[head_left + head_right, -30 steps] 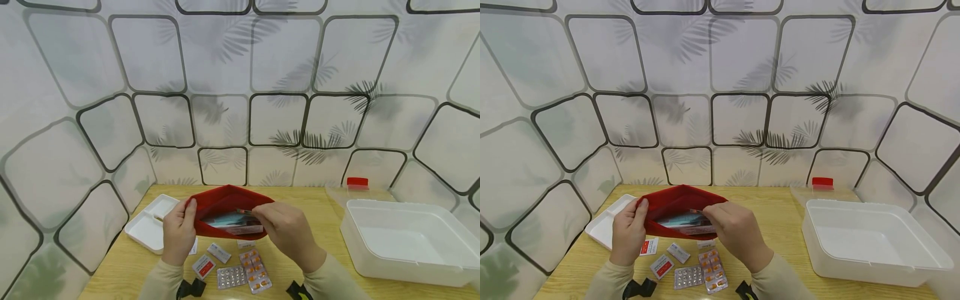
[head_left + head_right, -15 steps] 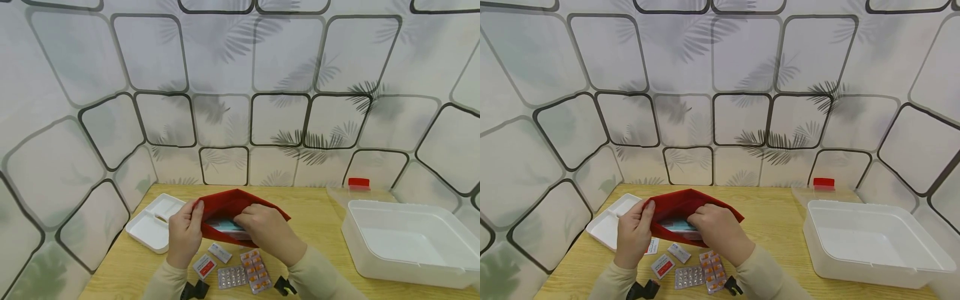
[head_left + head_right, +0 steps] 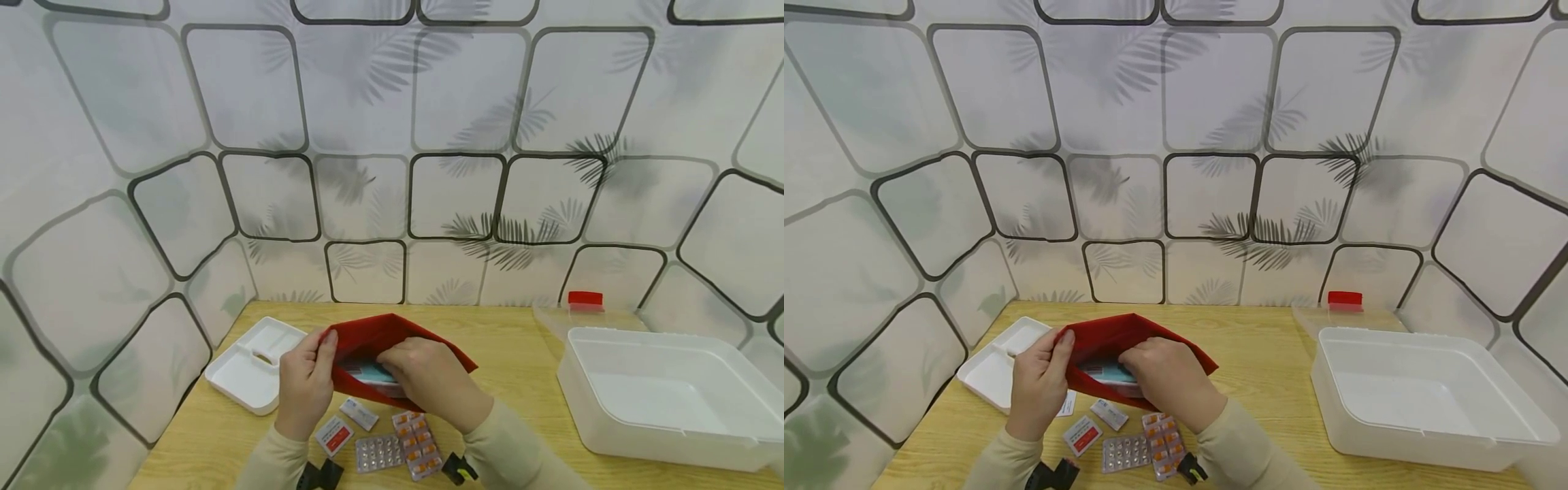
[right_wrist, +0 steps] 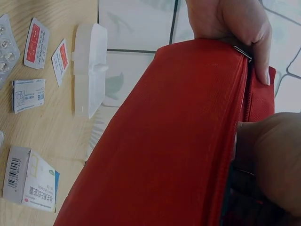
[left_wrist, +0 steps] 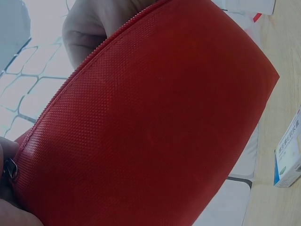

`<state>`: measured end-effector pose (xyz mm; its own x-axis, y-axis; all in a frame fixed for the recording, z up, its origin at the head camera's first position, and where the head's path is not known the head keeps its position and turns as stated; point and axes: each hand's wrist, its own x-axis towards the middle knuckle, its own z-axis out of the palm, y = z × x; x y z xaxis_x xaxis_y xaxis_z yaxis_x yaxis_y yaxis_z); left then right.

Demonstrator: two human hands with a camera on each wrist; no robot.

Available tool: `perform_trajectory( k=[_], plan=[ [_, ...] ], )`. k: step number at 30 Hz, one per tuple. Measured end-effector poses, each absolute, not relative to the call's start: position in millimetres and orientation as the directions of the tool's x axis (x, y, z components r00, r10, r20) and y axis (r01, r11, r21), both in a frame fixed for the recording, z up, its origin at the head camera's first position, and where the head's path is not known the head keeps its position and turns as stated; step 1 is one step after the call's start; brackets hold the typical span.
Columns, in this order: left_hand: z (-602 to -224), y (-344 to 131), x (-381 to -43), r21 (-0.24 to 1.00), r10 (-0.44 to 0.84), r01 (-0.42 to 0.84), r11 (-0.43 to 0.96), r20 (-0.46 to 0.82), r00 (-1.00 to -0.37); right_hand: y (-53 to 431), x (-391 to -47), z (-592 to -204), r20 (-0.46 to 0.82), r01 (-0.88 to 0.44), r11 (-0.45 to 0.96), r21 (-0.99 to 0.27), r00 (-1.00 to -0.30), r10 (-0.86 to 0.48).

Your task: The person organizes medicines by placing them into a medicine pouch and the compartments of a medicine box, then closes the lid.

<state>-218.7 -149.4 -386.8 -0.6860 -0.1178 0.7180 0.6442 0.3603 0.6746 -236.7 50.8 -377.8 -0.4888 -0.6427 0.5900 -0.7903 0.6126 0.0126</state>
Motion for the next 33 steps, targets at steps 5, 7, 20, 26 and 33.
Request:
perform_trajectory(
  k=[5, 7, 20, 26, 33],
  plan=[
    [-388, -151, -221, 0.674, -0.135, 0.634, 0.38, 0.718, -0.683, 53, -234, -375, 0.599, -0.798, 0.601, -0.039, -0.5, -0.625],
    [-389, -153, -222, 0.668, -0.15, 0.632, 0.394, 0.725, -0.673, 56, -232, -373, 0.619, -0.805, 0.589, -0.066, -0.496, -0.609],
    [-385, -175, -226, 0.726, -0.285, 0.554, 0.407, 0.677, -0.679, 120, -225, -372, 0.748, -0.72, 0.564, -0.405, -0.616, -0.249],
    [-381, -187, -227, 0.763, -0.346, 0.5, 0.41, 0.637, -0.688, 172, -247, -398, 0.299, -0.28, 0.543, -0.792, -0.953, -0.054],
    [-380, -192, -229, 0.794, -0.381, 0.47, 0.386, 0.601, -0.703, 222, -283, -440, -0.108, 0.084, 0.466, -0.881, -0.994, -0.025]
  ],
)
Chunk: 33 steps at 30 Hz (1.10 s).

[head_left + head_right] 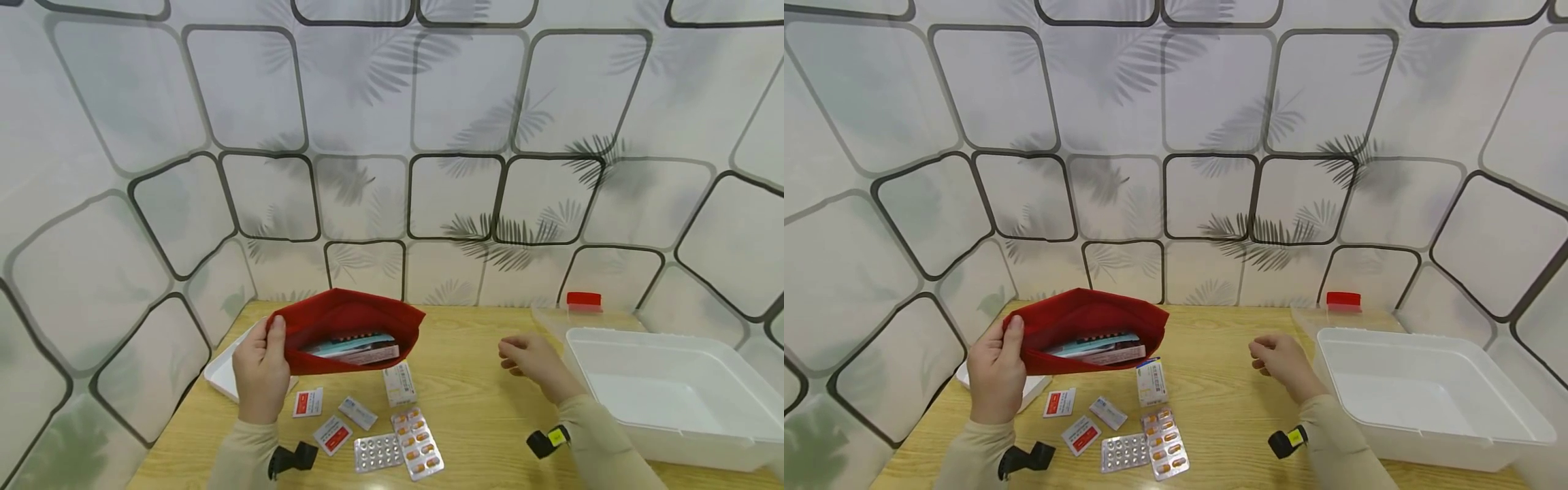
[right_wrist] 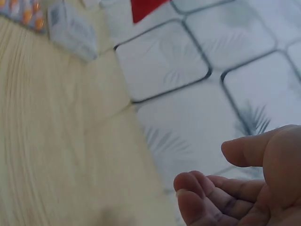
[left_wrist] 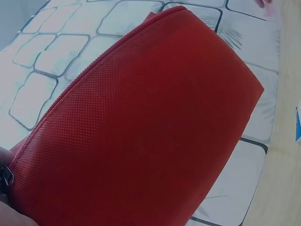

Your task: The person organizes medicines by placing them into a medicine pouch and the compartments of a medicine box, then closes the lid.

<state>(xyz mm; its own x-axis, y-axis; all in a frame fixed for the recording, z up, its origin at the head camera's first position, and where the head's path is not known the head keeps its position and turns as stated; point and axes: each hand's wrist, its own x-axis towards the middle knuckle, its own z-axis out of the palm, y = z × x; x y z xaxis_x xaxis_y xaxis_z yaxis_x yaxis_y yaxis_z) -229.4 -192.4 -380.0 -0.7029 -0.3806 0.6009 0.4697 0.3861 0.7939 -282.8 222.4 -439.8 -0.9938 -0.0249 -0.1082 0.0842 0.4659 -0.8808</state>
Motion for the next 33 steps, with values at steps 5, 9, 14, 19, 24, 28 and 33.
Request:
perform_trajectory(
  k=[5, 9, 14, 19, 24, 28, 33],
  plan=[
    [-381, -194, -230, 0.801, -0.379, 0.466, 0.376, 0.592, -0.711, 227, -305, -465, -0.212, 0.188, 0.444, -0.876, -0.977, -0.005],
    [-380, -193, -230, 0.807, -0.381, 0.464, 0.365, 0.584, -0.717, 220, -316, -477, -0.263, 0.221, 0.439, -0.871, -0.964, -0.036],
    [-379, -192, -230, 0.816, -0.381, 0.455, 0.355, 0.571, -0.727, 204, -324, -481, -0.275, 0.217, 0.483, -0.848, -0.96, -0.053],
    [-378, -194, -231, 0.811, -0.38, 0.457, 0.365, 0.578, -0.722, 178, -329, -483, -0.251, 0.172, 0.546, -0.82, -0.965, -0.072],
    [-378, -194, -230, 0.81, -0.375, 0.462, 0.361, 0.579, -0.723, 145, -330, -485, -0.241, 0.147, 0.585, -0.797, -0.967, -0.084],
    [-378, -195, -230, 0.815, -0.377, 0.459, 0.354, 0.574, -0.727, 123, -330, -485, -0.243, 0.136, 0.594, -0.793, -0.964, -0.103],
    [-378, -195, -229, 0.822, -0.378, 0.457, 0.339, 0.564, -0.734, 103, -329, -486, -0.242, 0.104, 0.632, -0.768, -0.961, -0.136]
  ],
)
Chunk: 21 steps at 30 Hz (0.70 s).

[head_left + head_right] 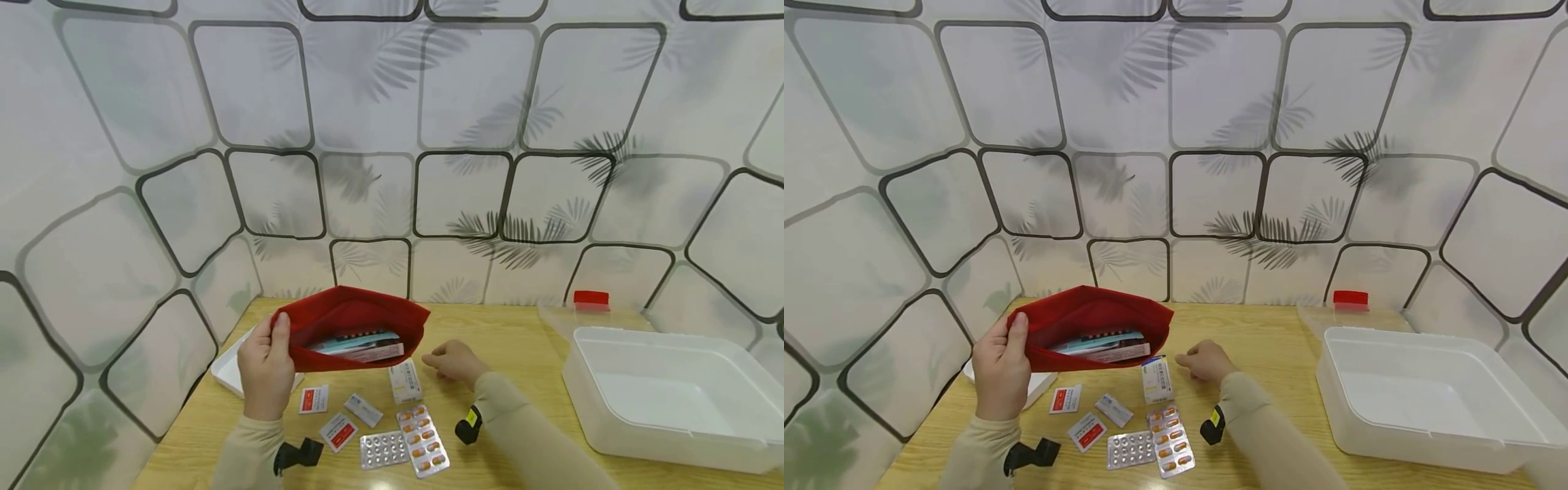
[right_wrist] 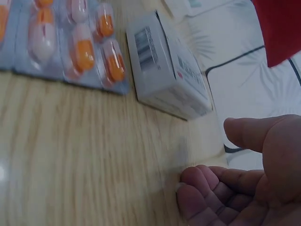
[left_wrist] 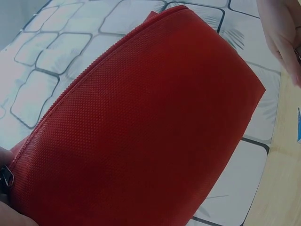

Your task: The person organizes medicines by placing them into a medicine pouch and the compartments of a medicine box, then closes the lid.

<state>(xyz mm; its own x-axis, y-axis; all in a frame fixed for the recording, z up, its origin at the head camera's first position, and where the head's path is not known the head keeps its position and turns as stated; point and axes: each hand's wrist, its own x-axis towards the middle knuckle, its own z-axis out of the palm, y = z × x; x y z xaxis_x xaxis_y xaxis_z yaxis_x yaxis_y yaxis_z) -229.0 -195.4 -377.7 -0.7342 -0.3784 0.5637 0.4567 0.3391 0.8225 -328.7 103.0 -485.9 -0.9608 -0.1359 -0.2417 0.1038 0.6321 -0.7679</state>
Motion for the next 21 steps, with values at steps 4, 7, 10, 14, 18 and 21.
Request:
perform_trajectory(
  k=[4, 7, 10, 14, 18, 21],
  plan=[
    [-377, -195, -228, 0.82, -0.378, 0.455, 0.347, 0.566, -0.733, 91, -328, -487, -0.239, 0.078, 0.636, -0.768, -0.956, -0.171],
    [-376, -195, -227, 0.819, -0.376, 0.455, 0.349, 0.567, -0.733, 82, -328, -489, -0.225, 0.051, 0.642, -0.765, -0.955, -0.192],
    [-377, -195, -227, 0.82, -0.374, 0.454, 0.349, 0.566, -0.734, 75, -327, -489, -0.203, 0.012, 0.665, -0.747, -0.956, -0.211],
    [-378, -195, -228, 0.817, -0.375, 0.459, 0.35, 0.571, -0.73, 70, -326, -490, -0.163, -0.036, 0.68, -0.732, -0.961, -0.226],
    [-378, -195, -228, 0.816, -0.376, 0.466, 0.342, 0.573, -0.728, 71, -326, -495, -0.115, -0.085, 0.674, -0.734, -0.962, -0.247],
    [-377, -195, -228, 0.816, -0.374, 0.465, 0.342, 0.573, -0.729, 72, -326, -497, -0.1, -0.101, 0.674, -0.732, -0.963, -0.252]
  ],
)
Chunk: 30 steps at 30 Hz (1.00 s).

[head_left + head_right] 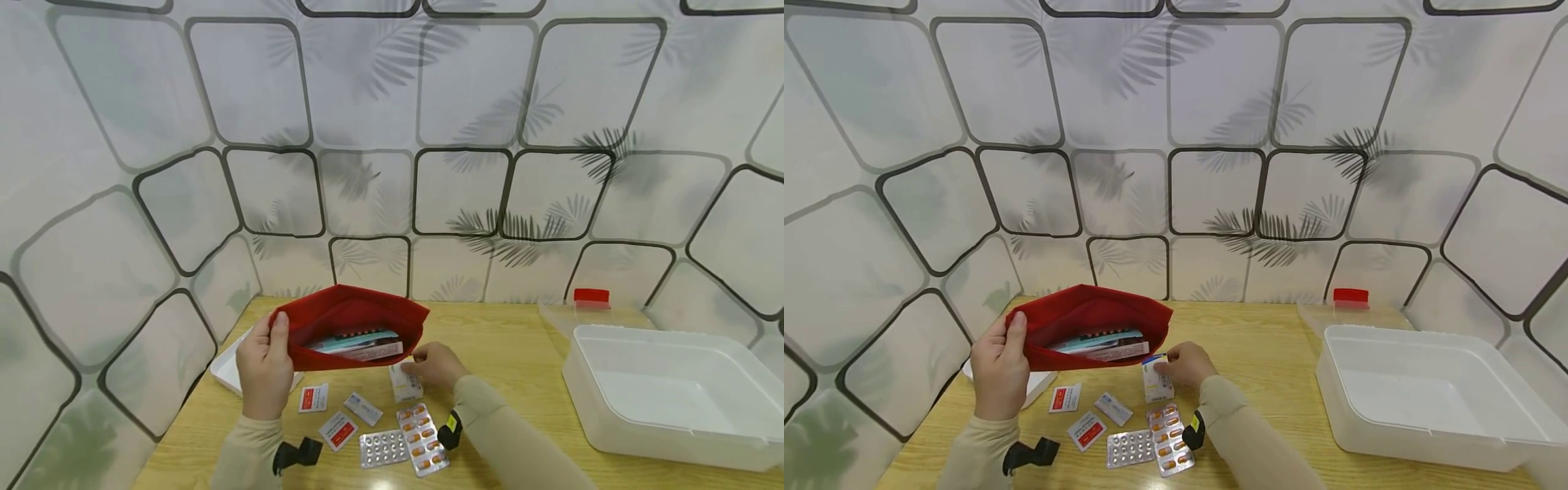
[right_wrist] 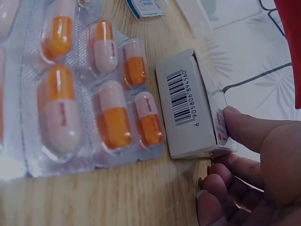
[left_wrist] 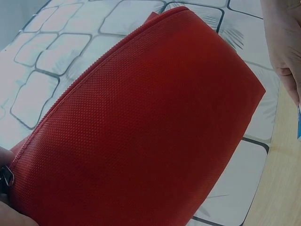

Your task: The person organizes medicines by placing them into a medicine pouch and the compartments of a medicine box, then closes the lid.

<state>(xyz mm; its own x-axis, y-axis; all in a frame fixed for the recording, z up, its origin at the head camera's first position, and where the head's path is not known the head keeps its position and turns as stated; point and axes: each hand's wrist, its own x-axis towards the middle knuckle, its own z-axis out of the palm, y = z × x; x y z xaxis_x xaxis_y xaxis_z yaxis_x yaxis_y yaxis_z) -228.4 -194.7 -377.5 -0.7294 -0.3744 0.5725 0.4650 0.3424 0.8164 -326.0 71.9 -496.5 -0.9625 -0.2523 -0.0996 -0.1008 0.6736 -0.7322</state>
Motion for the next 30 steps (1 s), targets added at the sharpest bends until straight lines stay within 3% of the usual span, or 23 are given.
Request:
perform_trajectory(
  k=[12, 22, 30],
  plan=[
    [-377, -196, -227, 0.813, -0.378, 0.469, 0.345, 0.577, -0.724, 76, -322, -491, -0.096, -0.091, 0.681, -0.727, -0.968, -0.232],
    [-378, -197, -228, 0.812, -0.384, 0.467, 0.349, 0.579, -0.719, 116, -336, -495, -0.177, 0.015, 0.679, -0.734, -0.969, -0.17],
    [-379, -196, -230, 0.81, -0.383, 0.452, 0.373, 0.578, -0.72, 116, -330, -481, -0.211, 0.088, 0.729, -0.679, -0.974, -0.08]
  ],
)
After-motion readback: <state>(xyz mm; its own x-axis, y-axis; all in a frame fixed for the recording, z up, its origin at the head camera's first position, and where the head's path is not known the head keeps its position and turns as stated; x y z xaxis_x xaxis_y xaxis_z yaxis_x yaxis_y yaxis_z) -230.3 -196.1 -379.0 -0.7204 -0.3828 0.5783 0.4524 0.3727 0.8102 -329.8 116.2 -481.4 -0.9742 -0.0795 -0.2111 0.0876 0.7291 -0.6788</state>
